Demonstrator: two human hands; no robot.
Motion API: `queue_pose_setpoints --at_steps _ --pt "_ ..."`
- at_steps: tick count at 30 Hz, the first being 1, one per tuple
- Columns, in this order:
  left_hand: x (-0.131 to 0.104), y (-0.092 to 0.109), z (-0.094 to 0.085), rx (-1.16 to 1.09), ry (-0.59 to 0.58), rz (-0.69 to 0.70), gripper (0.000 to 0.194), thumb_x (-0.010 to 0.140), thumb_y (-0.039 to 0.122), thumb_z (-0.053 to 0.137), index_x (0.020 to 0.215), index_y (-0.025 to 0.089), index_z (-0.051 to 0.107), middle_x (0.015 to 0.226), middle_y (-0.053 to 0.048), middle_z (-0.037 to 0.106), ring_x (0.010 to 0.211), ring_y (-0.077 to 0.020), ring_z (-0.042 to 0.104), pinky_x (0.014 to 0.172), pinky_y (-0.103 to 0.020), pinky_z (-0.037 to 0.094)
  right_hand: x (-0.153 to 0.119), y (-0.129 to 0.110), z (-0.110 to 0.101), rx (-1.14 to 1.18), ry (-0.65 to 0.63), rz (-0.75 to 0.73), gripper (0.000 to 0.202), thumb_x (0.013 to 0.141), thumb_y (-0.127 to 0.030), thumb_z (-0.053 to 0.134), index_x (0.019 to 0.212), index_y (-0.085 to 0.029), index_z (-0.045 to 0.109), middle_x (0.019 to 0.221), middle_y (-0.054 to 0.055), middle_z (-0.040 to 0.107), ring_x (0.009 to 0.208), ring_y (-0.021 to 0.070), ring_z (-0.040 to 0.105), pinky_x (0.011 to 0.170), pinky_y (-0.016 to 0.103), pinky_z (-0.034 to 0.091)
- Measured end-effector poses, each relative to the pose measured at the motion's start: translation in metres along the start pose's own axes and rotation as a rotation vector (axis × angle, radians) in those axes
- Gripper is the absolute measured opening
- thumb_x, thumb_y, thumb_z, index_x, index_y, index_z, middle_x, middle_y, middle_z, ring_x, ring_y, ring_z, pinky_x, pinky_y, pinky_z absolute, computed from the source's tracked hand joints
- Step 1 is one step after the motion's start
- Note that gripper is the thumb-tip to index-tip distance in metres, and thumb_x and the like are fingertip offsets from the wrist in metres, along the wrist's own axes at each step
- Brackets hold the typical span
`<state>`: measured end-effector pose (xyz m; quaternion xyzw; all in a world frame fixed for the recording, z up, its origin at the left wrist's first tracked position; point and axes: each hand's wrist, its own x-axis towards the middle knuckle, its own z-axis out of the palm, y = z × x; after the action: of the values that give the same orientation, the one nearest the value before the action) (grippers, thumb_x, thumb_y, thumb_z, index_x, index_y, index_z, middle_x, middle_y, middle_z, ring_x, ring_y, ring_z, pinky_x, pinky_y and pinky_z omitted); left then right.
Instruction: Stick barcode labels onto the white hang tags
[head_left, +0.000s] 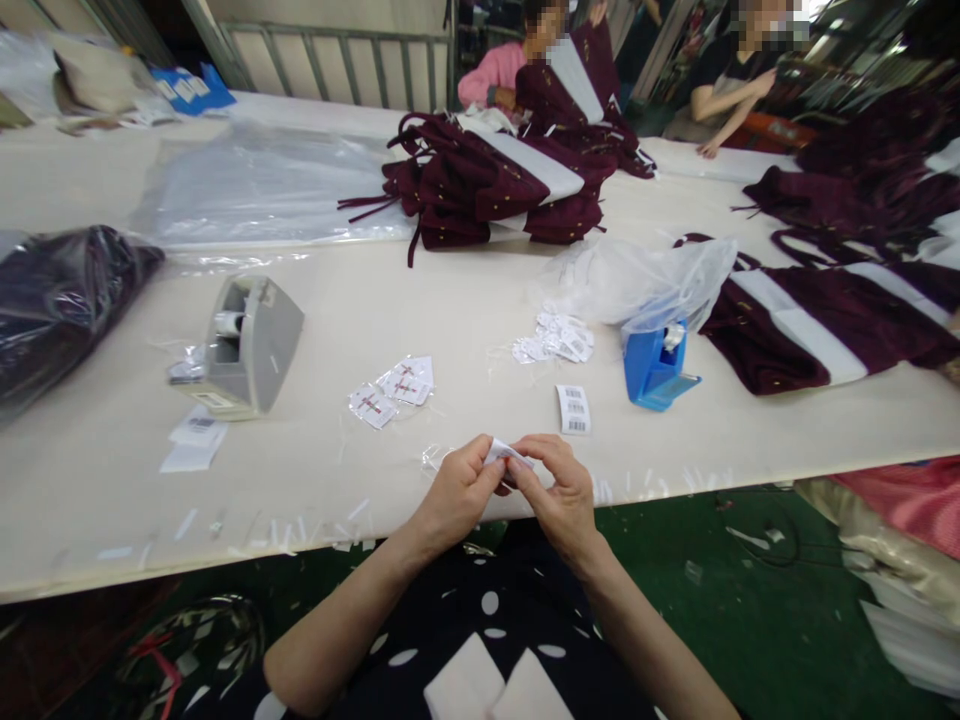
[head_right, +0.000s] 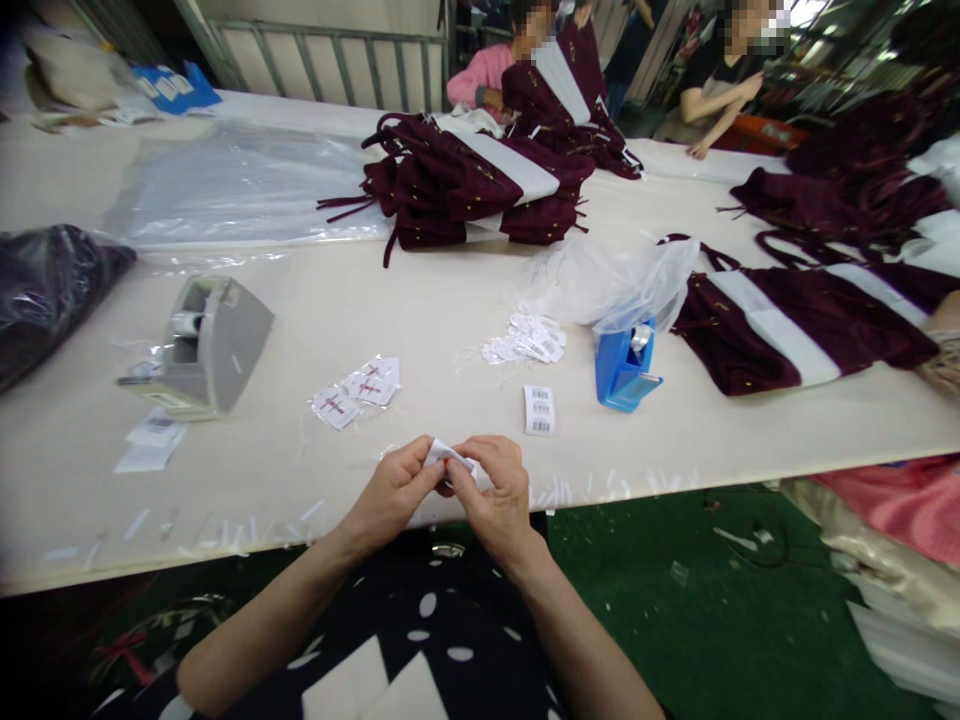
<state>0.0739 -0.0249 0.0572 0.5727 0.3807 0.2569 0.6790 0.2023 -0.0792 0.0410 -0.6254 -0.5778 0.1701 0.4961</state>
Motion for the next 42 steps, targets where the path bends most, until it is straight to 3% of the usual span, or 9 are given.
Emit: queue_pose_setpoints --at_steps 12,24,27,30,33,35,38,40,42 --pt "0.0 -0.015 -0.001 0.291 0.013 0.102 0.021 0.083 0.031 0.044 0.065 0.02 0.04 0.063 0.002 0.057 0.063 -0.0127 0.057 0.06 -0.023 0.042 -0.005 0.007 0.001 0.238 -0.052 0.208 0.013 0.08 -0.031 0.056 0.075 -0.021 0.063 0.076 0.002 0.062 0.078 0.0169 0.057 0.073 0.032 0.044" --pt "0.0 -0.013 0.002 0.228 -0.036 0.073 0.015 0.079 0.025 0.046 0.075 0.018 0.059 0.071 0.0 0.06 0.066 -0.0124 0.056 0.062 -0.023 0.045 -0.003 0.016 0.011 0.643 0.086 0.574 0.018 0.071 -0.034 0.064 0.065 -0.017 0.063 0.058 -0.003 0.058 0.056 0.0116 0.051 0.059 0.026 0.042" --pt "-0.001 0.0 0.0 0.065 -0.081 -0.017 0.016 0.077 0.028 0.051 0.076 0.015 0.06 0.07 -0.002 0.063 0.062 -0.0117 0.057 0.058 -0.022 0.045 0.0 0.021 0.009 0.529 0.359 0.487 0.022 0.076 -0.038 0.057 0.075 -0.017 0.061 0.067 -0.001 0.059 0.064 0.0131 0.053 0.064 0.027 0.043" --pt "0.01 0.008 -0.008 -0.077 -0.045 -0.051 0.021 0.075 0.032 0.054 0.08 0.013 0.061 0.07 -0.004 0.065 0.063 -0.0137 0.059 0.054 -0.022 0.045 0.003 0.027 -0.002 0.24 0.532 0.203 0.025 0.083 -0.041 0.048 0.088 -0.02 0.06 0.084 0.004 0.061 0.083 0.0183 0.056 0.077 0.035 0.043" --pt "0.036 0.002 -0.024 -0.093 0.081 -0.034 0.024 0.071 0.033 0.056 0.082 0.012 0.06 0.074 -0.005 0.064 0.067 -0.0163 0.062 0.051 -0.022 0.043 0.007 0.032 -0.018 -0.122 0.455 -0.196 0.027 0.08 -0.046 0.053 0.094 -0.024 0.06 0.092 0.006 0.061 0.093 0.0225 0.055 0.087 0.042 0.037" --pt "0.054 -0.006 -0.035 -0.007 0.136 -0.073 0.026 0.068 0.034 0.058 0.081 0.013 0.06 0.077 -0.006 0.063 0.069 -0.0171 0.061 0.049 -0.022 0.041 0.009 0.034 -0.027 -0.308 0.378 -0.348 0.03 0.075 -0.052 0.057 0.09 -0.027 0.061 0.089 0.005 0.063 0.091 0.0229 0.056 0.088 0.043 0.035" --pt "0.067 -0.015 -0.045 0.321 0.247 -0.093 0.031 0.059 0.033 0.066 0.082 0.014 0.06 0.081 -0.007 0.063 0.076 -0.0199 0.058 0.053 -0.024 0.04 0.011 0.034 -0.035 -0.467 0.307 -0.35 0.035 0.071 -0.061 0.055 0.081 -0.029 0.063 0.083 0.003 0.065 0.088 0.0225 0.057 0.089 0.043 0.032" --pt "0.06 -0.012 -0.044 0.502 0.355 0.033 0.032 0.058 0.032 0.069 0.085 0.017 0.061 0.087 -0.007 0.062 0.084 -0.0211 0.055 0.061 -0.026 0.04 0.012 0.035 -0.038 -0.49 0.264 -0.331 0.036 0.069 -0.064 0.055 0.079 -0.03 0.064 0.081 0.002 0.065 0.088 0.0221 0.057 0.091 0.043 0.028" --pt "0.045 -0.002 -0.036 0.473 0.345 0.121 0.024 0.064 0.035 0.065 0.08 0.018 0.061 0.083 -0.005 0.061 0.081 -0.0183 0.054 0.063 -0.025 0.039 0.013 0.036 -0.039 -0.485 0.22 -0.333 0.035 0.068 -0.064 0.057 0.079 -0.031 0.064 0.081 0.002 0.066 0.088 0.0216 0.057 0.092 0.043 0.026"
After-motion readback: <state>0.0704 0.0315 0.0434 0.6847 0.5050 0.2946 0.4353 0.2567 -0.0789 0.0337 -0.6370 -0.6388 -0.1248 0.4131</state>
